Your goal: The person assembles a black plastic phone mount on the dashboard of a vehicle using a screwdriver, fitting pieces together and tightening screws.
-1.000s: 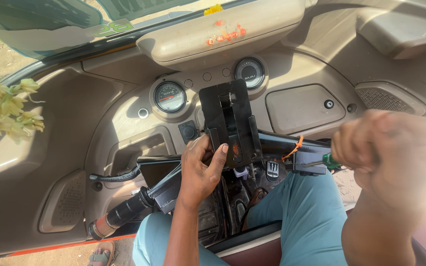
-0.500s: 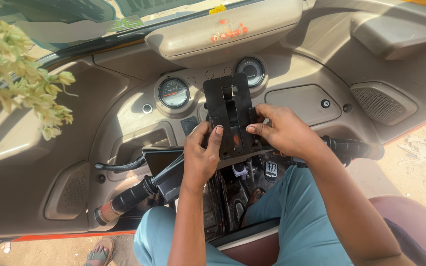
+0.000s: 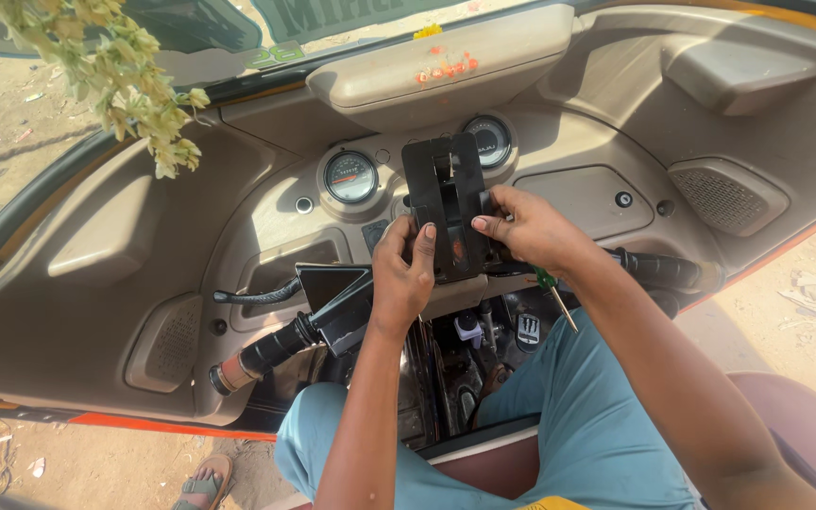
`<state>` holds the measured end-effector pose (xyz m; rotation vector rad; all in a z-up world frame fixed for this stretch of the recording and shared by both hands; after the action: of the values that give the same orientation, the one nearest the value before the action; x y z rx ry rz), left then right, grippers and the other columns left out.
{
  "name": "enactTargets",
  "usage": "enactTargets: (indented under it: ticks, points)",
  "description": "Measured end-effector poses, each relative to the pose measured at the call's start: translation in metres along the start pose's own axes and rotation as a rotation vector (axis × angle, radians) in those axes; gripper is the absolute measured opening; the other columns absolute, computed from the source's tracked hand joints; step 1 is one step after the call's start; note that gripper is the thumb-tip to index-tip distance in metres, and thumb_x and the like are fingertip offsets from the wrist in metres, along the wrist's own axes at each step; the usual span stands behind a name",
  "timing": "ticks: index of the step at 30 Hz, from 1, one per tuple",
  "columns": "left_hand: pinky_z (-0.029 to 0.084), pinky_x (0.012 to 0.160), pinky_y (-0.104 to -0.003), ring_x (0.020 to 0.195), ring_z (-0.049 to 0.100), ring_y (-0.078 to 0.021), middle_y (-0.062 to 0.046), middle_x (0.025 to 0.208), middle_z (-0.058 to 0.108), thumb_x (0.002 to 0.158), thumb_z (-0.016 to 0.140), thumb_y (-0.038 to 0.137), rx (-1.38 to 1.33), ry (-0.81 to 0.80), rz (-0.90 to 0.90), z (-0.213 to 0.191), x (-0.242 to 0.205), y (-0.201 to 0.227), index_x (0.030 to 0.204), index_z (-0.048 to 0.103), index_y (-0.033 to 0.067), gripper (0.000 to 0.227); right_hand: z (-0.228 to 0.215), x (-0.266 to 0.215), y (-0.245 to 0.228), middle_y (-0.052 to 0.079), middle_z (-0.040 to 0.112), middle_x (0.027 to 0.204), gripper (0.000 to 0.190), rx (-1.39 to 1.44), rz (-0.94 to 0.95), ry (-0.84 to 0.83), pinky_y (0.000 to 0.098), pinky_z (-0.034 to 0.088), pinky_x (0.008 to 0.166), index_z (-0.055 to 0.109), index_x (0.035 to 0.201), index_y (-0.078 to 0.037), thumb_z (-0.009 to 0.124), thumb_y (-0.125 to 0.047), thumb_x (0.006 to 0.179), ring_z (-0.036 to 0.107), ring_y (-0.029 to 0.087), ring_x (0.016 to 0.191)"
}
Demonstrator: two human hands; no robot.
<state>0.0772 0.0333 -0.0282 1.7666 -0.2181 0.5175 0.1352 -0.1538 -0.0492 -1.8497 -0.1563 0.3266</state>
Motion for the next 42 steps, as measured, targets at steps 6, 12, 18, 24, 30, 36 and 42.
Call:
enactTargets:
  ticks: [6,12,18,24,30,36,42]
  points:
    - [0.044,0.066,-0.031,0.073,0.051,-0.0150,-0.010,0.082,0.056,0.102,0.062,0.025,-0.001,-0.033,0.024,-0.003,0.001,0.005,0.094,0.060,-0.0018,0.028,0.002,0.002,-0.004,0.003,0.059,0.082,0.023,0.058,-0.028,-0.081,0.0283,0.035,0.048,0.067,0.109,-0.002,0.071,-0.017,0.093,0.044,0.011,0.059]
    - [0.043,0.065,-0.030,0.071,0.047,-0.0133,-0.005,0.077,0.055,0.101,0.063,0.029,0.036,-0.099,-0.001,-0.005,0.000,-0.003,0.091,0.059,-0.0013,0.032,-0.002,0.000,0.000,0.001,0.063,0.085,0.028,0.044,0.000,0.001,0.0265,0.038,0.049,0.066,0.113,-0.007,0.072,-0.017,0.088,0.048,0.008,0.062]
    - [0.044,0.066,-0.026,0.074,0.051,-0.0076,-0.001,0.080,0.059,0.104,0.057,0.035,-0.148,-0.083,-0.134,-0.006,0.031,-0.012,0.100,0.065,0.0007,0.036,-0.016,0.012,-0.021,-0.002,0.062,0.091,0.033,0.086,-0.021,0.003,0.0269,0.039,0.047,0.065,0.115,-0.006,0.074,-0.020,0.086,0.049,0.008,0.061]
    - [0.040,0.063,-0.030,0.070,0.044,-0.0121,-0.004,0.074,0.054,0.105,0.061,0.021,-0.051,-0.027,-0.169,0.001,0.073,-0.010,0.087,0.062,-0.0030,0.030,-0.022,0.050,-0.052,0.002,0.055,0.075,0.019,0.090,-0.145,0.009,0.0249,0.036,0.045,0.062,0.098,-0.003,0.073,-0.018,0.095,0.045,0.007,0.057]
    - [0.043,0.071,-0.026,0.077,0.050,-0.0079,0.001,0.081,0.058,0.102,0.062,0.013,-0.218,0.076,-0.071,0.005,0.064,-0.018,0.090,0.064,-0.0013,0.019,-0.021,0.063,-0.051,0.000,0.056,0.068,0.014,0.058,-0.127,0.045,0.0263,0.032,0.043,0.061,0.088,-0.005,0.071,-0.013,0.093,0.043,0.009,0.053]
    - [0.047,0.083,-0.025,0.090,0.058,-0.0109,-0.002,0.095,0.067,0.104,0.062,0.014,-0.372,0.015,-0.046,0.007,0.066,-0.034,0.109,0.069,-0.0027,0.019,-0.017,0.048,-0.051,-0.003,0.058,0.070,0.010,0.075,-0.158,0.055,0.0234,0.033,0.043,0.062,0.089,-0.008,0.068,-0.013,0.095,0.044,0.005,0.054]
    - [0.055,0.095,-0.028,0.113,0.065,-0.0122,-0.004,0.120,0.070,0.096,0.061,0.014,-0.486,-0.154,-0.097,-0.010,0.077,-0.043,0.128,0.061,0.0013,0.035,-0.019,0.047,-0.054,-0.002,0.052,0.067,0.013,0.142,-0.145,0.012,0.0237,0.030,0.042,0.061,0.089,-0.008,0.069,-0.015,0.097,0.040,0.006,0.052]
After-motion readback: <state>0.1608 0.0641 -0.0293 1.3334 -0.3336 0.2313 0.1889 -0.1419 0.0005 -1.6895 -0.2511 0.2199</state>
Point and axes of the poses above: each hand's wrist, its own x-axis towards the middle knuckle, its own z-axis out of the palm, y = z × x, the point moved 7 cm from there along x, towards the middle knuckle
